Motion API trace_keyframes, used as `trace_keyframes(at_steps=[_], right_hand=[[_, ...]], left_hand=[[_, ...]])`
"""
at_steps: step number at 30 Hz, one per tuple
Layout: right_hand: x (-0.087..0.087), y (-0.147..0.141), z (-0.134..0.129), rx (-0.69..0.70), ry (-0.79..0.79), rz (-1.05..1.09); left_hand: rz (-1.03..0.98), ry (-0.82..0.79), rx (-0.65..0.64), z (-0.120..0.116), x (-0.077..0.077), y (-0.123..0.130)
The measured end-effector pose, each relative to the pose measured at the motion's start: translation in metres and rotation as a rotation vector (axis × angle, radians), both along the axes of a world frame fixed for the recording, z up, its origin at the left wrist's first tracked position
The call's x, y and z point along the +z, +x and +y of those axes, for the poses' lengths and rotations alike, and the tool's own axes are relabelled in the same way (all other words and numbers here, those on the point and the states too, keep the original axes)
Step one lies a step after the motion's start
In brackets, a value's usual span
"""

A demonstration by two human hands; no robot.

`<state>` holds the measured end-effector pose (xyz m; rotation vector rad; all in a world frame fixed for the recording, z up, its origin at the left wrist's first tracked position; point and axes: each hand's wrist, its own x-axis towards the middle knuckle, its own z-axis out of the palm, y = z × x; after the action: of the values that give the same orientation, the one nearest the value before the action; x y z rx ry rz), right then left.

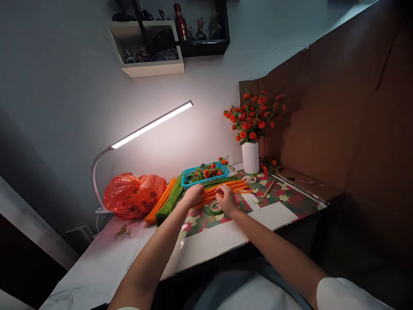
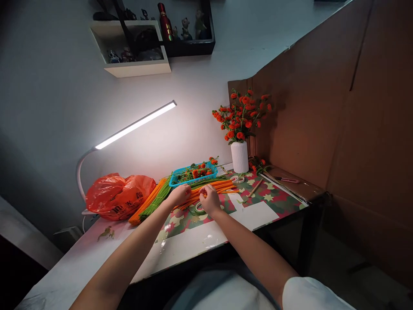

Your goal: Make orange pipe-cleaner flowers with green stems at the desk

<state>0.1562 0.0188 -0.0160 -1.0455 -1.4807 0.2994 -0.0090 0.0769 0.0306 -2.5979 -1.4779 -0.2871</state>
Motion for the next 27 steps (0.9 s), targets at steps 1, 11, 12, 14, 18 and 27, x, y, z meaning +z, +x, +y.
trace_keyframes(at_steps=[1, 11, 12, 14, 18, 27], right_hand=[[0.000, 0.000, 0.000, -0.002, 0.000, -0.001], [0.001, 0.000, 0.000, 0.015, -0.044, -0.019], [0.001, 0.000, -0.001, 0.017, -0.049, -0.020], [0.002, 0.000, -0.001, 0.020, -0.056, -0.020], [0.003, 0.000, -0.002, 0.020, -0.058, -0.027], [0.000, 0.001, 0.001, 0.026, -0.042, -0.013]], left_hand=[[0.003, -0.006, 0.005, 0.000, 0.000, 0.001], [0.008, -0.069, -0.037, 0.004, 0.004, -0.004], [0.007, -0.078, -0.041, 0.004, 0.004, -0.003], [0.007, -0.096, -0.043, 0.004, 0.003, -0.003], [0.001, -0.113, -0.028, 0.005, -0.001, -0.001], [-0.167, -0.098, -0.018, 0.012, 0.002, -0.007]])
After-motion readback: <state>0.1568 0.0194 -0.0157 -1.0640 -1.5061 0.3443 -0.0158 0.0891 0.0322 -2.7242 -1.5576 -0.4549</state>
